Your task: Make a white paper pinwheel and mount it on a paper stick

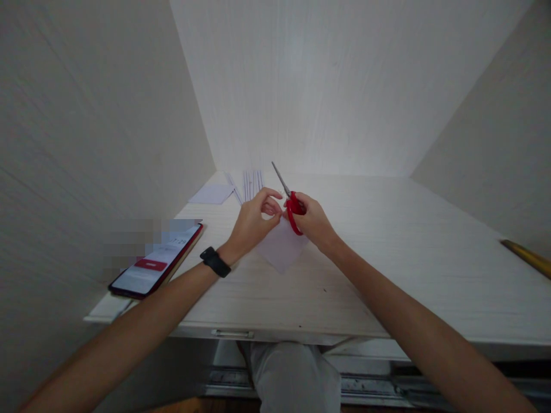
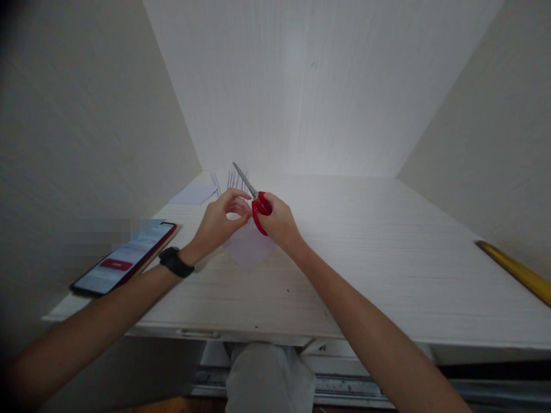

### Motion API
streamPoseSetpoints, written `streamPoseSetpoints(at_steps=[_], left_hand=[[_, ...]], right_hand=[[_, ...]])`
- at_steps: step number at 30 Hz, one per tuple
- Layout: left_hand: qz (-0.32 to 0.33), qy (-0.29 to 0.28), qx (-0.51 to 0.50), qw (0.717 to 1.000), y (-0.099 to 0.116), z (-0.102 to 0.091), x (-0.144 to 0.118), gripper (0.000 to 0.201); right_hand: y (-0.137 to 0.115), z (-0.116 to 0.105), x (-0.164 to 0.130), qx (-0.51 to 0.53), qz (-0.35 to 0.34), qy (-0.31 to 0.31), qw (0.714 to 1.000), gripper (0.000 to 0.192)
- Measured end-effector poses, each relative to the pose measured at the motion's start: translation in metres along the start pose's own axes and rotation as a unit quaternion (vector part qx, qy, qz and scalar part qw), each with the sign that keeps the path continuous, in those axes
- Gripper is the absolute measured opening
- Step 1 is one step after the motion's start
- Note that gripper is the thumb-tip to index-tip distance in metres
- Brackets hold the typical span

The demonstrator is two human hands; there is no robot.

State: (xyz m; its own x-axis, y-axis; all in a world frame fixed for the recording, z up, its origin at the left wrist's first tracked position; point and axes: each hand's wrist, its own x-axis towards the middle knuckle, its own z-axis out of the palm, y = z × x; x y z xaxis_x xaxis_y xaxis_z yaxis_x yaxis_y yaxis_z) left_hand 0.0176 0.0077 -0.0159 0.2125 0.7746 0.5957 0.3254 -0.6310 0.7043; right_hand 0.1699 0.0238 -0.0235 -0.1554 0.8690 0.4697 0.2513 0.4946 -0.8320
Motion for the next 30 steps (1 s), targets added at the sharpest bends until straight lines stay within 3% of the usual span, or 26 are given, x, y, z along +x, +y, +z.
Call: streamPoseSetpoints(at_steps=[9, 20, 24, 27, 30], left_hand=[[0.082, 0.027, 0.112, 0.990, 0.006, 0.001, -0.003, 0.034], [0.123, 0.025, 0.176, 0.976, 0.001, 0.003, -0.006, 0.038], [0.104, 0.037, 0.133, 0.985, 0.006, 0.001, -0.003, 0.036], [0.060, 0.036, 0.036, 0.997, 0.008, -0.001, 0.001, 0.033], [-0.003, 0.021, -0.084, 0.996, 0.006, -0.005, 0.005, 0.032]], right_hand=[[-0.014, 0.003, -0.005, 0.184, 0.154, 0.016, 0.971, 0.022], [-0.017, 0.003, -0.007, 0.187, 0.168, 0.026, 0.967, 0.023], [-0.017, -0.002, -0.005, 0.195, 0.166, -0.004, 0.967, 0.027], [-0.018, -0.011, -0.002, 0.210, 0.153, -0.045, 0.965, 0.028], [-0.019, -0.020, 0.001, 0.198, 0.131, -0.042, 0.970, 0.028]])
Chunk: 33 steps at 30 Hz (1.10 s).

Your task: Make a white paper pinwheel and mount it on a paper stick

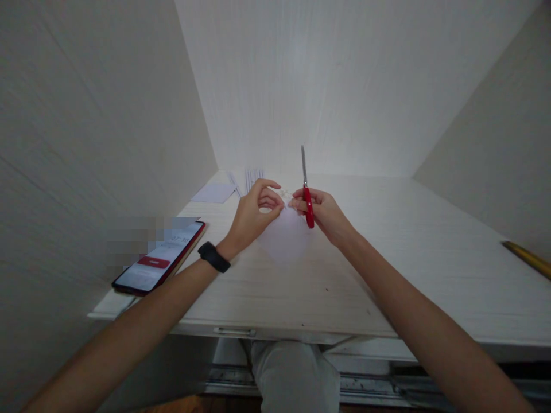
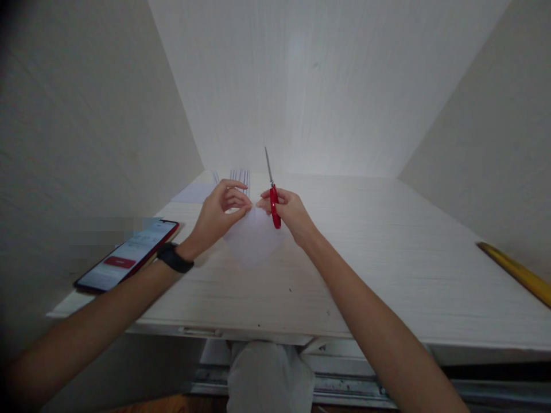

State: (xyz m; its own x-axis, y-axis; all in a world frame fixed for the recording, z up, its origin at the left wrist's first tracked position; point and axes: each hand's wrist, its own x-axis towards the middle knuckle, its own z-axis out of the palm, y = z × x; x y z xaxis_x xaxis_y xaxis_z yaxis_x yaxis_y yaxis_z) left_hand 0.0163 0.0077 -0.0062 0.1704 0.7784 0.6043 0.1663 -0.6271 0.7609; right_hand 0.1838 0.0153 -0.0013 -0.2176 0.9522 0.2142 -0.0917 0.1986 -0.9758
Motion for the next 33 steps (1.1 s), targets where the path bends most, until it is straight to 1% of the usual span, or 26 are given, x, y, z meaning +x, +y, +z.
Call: streamPoseSetpoints(at_steps=[2, 4, 7, 10, 14, 19, 24, 28, 33], left_hand=[[-0.046, -0.012, -0.065, 0.997, -0.002, -0.002, 0.002, 0.033], [-0.086, -0.028, -0.114, 0.989, -0.004, -0.004, 0.003, 0.035], [-0.118, -0.055, -0.148, 0.980, -0.007, -0.005, 0.002, 0.038], [-0.116, -0.071, -0.154, 0.979, -0.010, -0.005, 0.001, 0.039], [-0.129, -0.071, -0.168, 0.975, -0.013, -0.005, 0.001, 0.037], [-0.122, -0.081, -0.165, 0.975, -0.015, -0.004, 0.001, 0.036], [-0.139, -0.079, -0.189, 0.969, -0.013, -0.002, 0.000, 0.033], [-0.148, -0.074, -0.182, 0.969, -0.011, -0.001, -0.001, 0.031], [-0.126, -0.083, -0.196, 0.969, -0.010, -0.001, -0.001, 0.028]], right_hand=[[-0.002, -0.003, 0.000, -0.013, -0.019, 0.003, 1.000, 0.028], [-0.002, -0.004, 0.000, -0.027, -0.039, -0.008, 0.999, 0.026], [-0.002, -0.003, -0.001, -0.047, -0.069, -0.034, 0.996, 0.023], [-0.005, 0.000, -0.003, -0.057, -0.077, -0.063, 0.993, 0.022], [-0.007, 0.002, -0.004, -0.059, -0.078, -0.084, 0.992, 0.026], [-0.005, 0.000, -0.003, -0.060, -0.096, -0.076, 0.991, 0.025], [-0.007, 0.001, -0.004, -0.072, -0.089, -0.078, 0.990, 0.026], [-0.007, 0.001, -0.005, -0.077, -0.084, -0.076, 0.991, 0.026], [-0.004, 0.002, -0.003, -0.067, -0.083, -0.076, 0.991, 0.022]])
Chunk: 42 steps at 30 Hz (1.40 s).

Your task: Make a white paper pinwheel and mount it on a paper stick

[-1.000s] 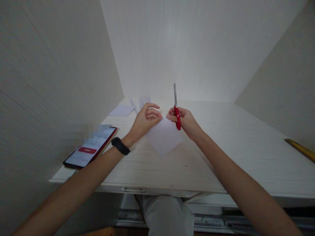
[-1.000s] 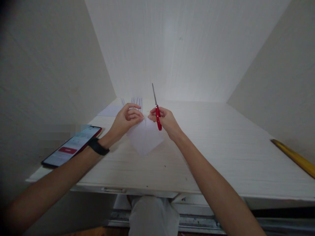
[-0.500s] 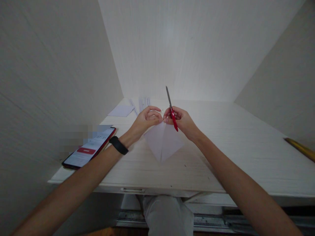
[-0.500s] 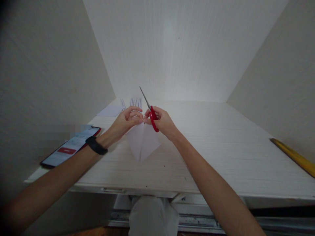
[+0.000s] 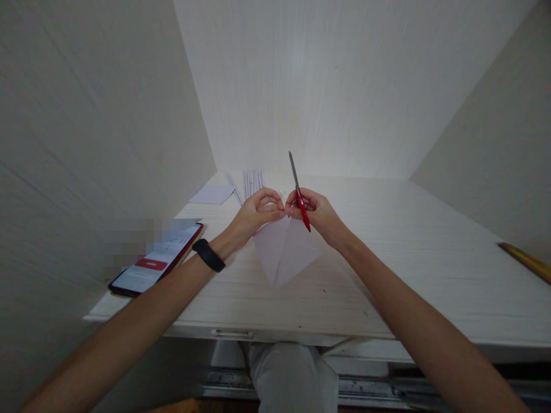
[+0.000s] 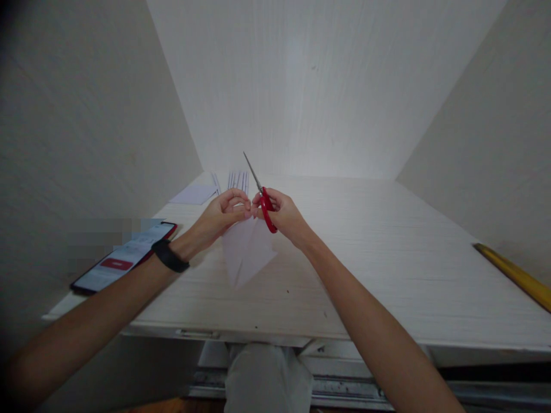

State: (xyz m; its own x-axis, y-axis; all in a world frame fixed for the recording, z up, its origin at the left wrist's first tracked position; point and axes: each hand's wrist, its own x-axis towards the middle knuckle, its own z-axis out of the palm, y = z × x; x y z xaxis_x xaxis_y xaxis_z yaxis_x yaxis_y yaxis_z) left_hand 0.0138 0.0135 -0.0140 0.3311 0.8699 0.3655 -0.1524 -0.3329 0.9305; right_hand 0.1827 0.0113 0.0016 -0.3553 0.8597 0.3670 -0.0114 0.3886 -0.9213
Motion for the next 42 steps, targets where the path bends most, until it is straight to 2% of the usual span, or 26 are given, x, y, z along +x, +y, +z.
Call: streamPoseSetpoints(at_steps=[15, 19, 29, 37, 42], left_hand=[[0.024, -0.016, 0.058, 0.998, 0.002, -0.001, 0.000, 0.028], [0.010, -0.026, 0.065, 0.997, 0.005, 0.001, 0.000, 0.028], [-0.013, -0.025, 0.036, 0.999, 0.002, 0.000, 0.001, 0.027], [-0.026, -0.010, 0.010, 1.000, 0.003, -0.002, 0.001, 0.026], [-0.044, 0.016, -0.044, 0.998, 0.011, -0.002, 0.002, 0.032]], right_hand=[[0.006, -0.003, 0.003, -0.010, 0.003, -0.002, 1.000, 0.022], [0.011, -0.004, 0.004, -0.015, 0.009, -0.002, 1.000, 0.023], [0.014, -0.001, 0.005, -0.040, 0.012, 0.024, 0.999, 0.022], [0.001, -0.002, 0.003, -0.036, 0.003, 0.052, 0.998, 0.026], [-0.001, -0.007, 0.000, -0.063, 0.055, 0.004, 0.996, 0.031]])
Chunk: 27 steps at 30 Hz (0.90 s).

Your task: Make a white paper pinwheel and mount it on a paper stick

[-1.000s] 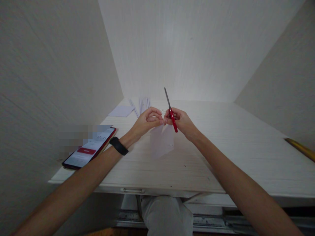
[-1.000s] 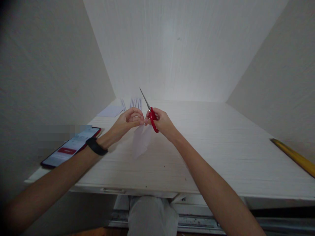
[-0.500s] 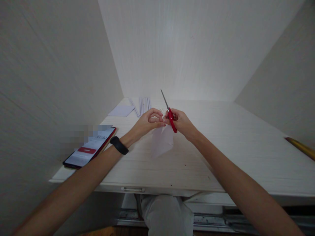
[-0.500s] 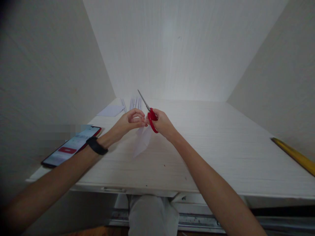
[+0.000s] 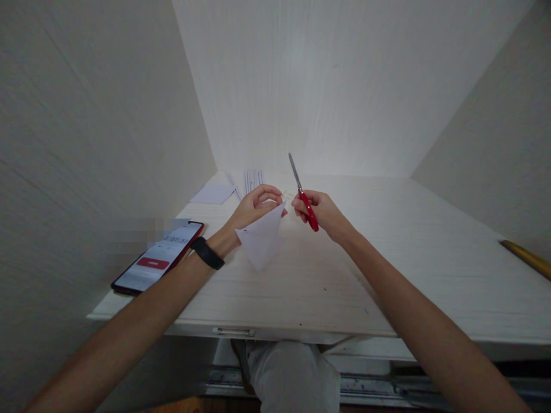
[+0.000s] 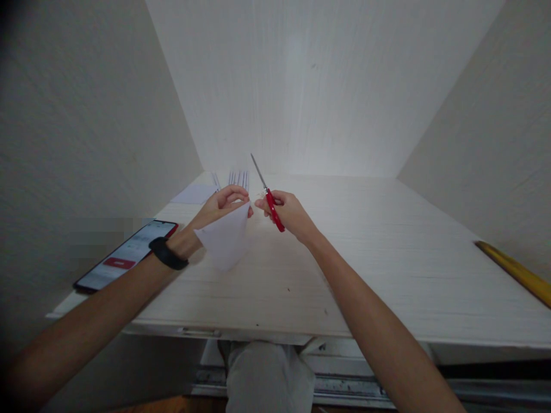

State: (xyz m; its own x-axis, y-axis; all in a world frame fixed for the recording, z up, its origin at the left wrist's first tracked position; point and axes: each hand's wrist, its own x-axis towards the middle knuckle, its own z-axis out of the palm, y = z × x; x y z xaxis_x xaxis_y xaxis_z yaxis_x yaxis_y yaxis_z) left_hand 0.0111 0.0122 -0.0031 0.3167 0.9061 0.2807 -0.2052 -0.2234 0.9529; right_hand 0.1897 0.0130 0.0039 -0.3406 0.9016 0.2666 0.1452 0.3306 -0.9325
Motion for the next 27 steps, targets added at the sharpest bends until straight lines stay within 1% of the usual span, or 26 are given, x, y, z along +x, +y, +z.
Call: streamPoseSetpoints(at_steps=[2, 4, 7, 9, 13, 15, 17, 21, 27], left_hand=[[-0.001, 0.013, -0.010, 1.000, 0.004, 0.000, 0.000, 0.034], [0.006, 0.027, -0.017, 0.999, 0.008, -0.001, 0.000, 0.036], [0.026, 0.041, -0.024, 0.999, 0.012, -0.002, -0.001, 0.037], [0.035, 0.044, -0.027, 0.998, 0.012, -0.003, 0.000, 0.038], [0.046, 0.047, -0.034, 0.997, 0.010, -0.005, 0.002, 0.040], [0.061, 0.049, -0.036, 0.996, 0.009, -0.006, 0.004, 0.042], [0.081, 0.048, -0.029, 0.995, 0.008, -0.007, 0.007, 0.042], [0.112, 0.058, -0.016, 0.992, 0.009, -0.009, 0.010, 0.041], [0.118, 0.071, -0.024, 0.990, 0.007, -0.007, 0.011, 0.042]], right_hand=[[0.001, 0.000, -0.001, -0.014, 0.009, -0.023, 1.000, 0.033], [0.002, -0.001, -0.001, -0.018, 0.001, -0.052, 0.999, 0.035], [0.004, -0.002, -0.002, -0.016, -0.035, -0.084, 0.996, 0.036], [0.005, -0.003, -0.002, -0.042, -0.059, -0.082, 0.994, 0.036], [0.006, -0.002, -0.002, -0.171, -0.063, -0.025, 0.983, 0.034], [0.006, 0.002, -0.002, -0.241, -0.070, 0.011, 0.968, 0.033], [0.005, 0.006, -0.002, -0.297, -0.095, 0.034, 0.949, 0.032], [0.006, 0.011, -0.003, -0.368, -0.136, 0.068, 0.917, 0.027], [0.008, 0.011, -0.006, -0.440, -0.176, 0.123, 0.872, 0.022]])
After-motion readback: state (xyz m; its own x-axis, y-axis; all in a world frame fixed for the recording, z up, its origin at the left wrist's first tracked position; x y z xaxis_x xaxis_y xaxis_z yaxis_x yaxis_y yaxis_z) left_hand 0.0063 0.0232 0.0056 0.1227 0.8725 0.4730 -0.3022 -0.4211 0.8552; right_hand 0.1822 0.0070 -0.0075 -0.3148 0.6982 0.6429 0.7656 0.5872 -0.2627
